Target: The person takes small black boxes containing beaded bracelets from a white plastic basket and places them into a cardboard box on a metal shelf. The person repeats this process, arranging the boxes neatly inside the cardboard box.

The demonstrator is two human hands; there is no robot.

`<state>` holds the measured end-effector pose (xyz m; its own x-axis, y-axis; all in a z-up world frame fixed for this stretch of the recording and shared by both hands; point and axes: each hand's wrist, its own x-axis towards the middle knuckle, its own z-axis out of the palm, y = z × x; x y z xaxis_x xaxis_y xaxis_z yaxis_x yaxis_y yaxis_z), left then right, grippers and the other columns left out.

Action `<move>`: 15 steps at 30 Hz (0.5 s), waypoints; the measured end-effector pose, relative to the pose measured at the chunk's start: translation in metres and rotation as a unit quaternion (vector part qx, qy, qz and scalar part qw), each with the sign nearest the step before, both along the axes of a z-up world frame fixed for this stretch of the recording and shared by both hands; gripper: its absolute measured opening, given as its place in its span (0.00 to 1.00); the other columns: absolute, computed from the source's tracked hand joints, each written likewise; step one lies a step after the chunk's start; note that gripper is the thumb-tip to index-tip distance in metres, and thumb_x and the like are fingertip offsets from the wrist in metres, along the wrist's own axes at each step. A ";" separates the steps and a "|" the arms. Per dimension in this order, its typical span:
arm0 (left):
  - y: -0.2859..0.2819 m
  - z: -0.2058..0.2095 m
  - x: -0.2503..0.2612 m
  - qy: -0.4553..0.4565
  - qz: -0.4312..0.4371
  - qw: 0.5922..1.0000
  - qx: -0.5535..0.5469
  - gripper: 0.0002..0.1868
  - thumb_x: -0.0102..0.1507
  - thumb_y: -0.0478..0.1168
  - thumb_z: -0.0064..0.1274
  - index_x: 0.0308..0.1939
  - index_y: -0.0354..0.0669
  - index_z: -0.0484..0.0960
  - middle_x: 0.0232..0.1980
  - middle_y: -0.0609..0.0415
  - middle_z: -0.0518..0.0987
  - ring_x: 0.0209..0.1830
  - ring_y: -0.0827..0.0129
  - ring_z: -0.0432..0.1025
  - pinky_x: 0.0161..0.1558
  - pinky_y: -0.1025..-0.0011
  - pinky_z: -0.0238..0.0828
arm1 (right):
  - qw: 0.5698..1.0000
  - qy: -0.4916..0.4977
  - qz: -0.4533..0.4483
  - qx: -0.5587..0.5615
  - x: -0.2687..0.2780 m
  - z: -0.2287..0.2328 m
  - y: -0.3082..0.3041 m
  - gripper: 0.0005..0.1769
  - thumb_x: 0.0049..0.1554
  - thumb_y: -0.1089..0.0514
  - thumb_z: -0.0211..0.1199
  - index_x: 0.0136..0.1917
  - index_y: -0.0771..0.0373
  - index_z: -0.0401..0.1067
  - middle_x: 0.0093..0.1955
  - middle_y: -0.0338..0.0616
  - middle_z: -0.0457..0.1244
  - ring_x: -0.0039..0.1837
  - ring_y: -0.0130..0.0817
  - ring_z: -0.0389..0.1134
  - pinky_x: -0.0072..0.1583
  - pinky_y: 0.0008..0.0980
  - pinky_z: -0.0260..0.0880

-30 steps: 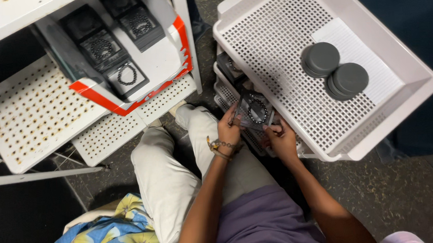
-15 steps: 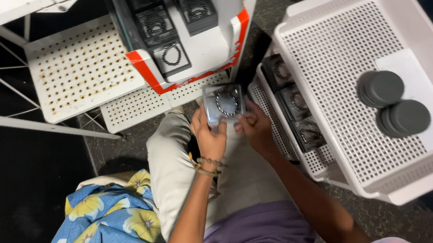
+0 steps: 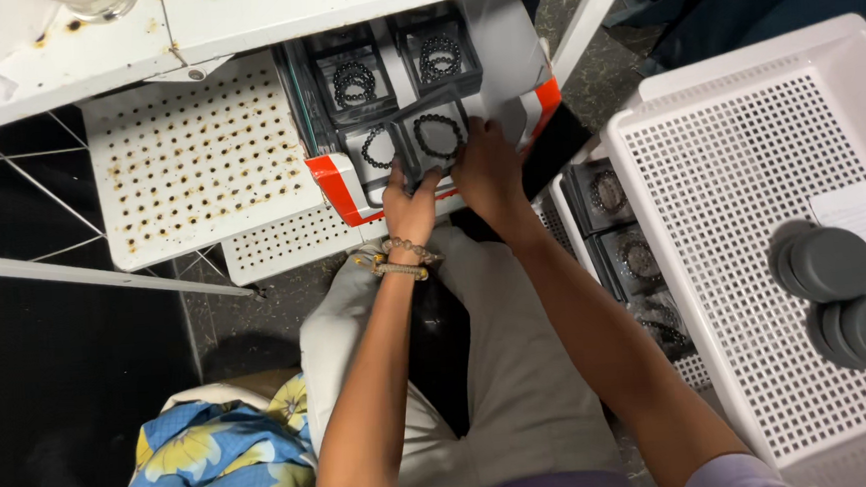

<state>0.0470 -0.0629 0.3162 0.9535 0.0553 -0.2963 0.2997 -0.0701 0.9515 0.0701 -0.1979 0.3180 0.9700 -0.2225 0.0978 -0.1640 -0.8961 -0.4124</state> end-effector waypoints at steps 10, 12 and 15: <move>-0.008 -0.025 0.050 0.059 -0.062 0.995 -0.043 0.50 0.61 0.56 0.61 0.78 0.33 0.56 0.78 0.35 0.60 0.80 0.51 0.52 0.78 0.55 0.48 | 0.946 0.043 -0.030 -0.320 0.047 -0.041 -0.006 0.16 0.52 0.47 0.72 0.43 0.58 0.72 0.33 0.37 0.64 0.34 0.27 0.70 0.36 0.23 0.72; -0.014 -0.029 0.063 0.058 -0.047 0.994 -0.076 0.49 0.60 0.56 0.63 0.78 0.35 0.60 0.78 0.36 0.60 0.81 0.51 0.51 0.77 0.54 0.49 | 0.978 0.170 -0.035 -0.119 0.061 -0.045 -0.010 0.30 0.57 0.52 0.65 0.64 0.76 0.64 0.48 0.62 0.67 0.49 0.53 0.74 0.47 0.50 0.79; -0.022 -0.030 0.063 0.078 -0.054 0.988 -0.122 0.50 0.58 0.59 0.65 0.76 0.38 0.63 0.75 0.38 0.66 0.78 0.51 0.56 0.75 0.54 0.55 | 0.983 0.136 -0.035 -0.117 0.061 -0.057 -0.017 0.39 0.55 0.53 0.68 0.68 0.85 0.60 0.52 0.69 0.66 0.50 0.57 0.74 0.50 0.48 0.79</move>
<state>0.1105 -0.0850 0.2859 0.8919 -0.1348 -0.4316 0.4468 0.1168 0.8870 0.1316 -0.2146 0.2605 0.9507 -0.2911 -0.1069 -0.3036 -0.9439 -0.1295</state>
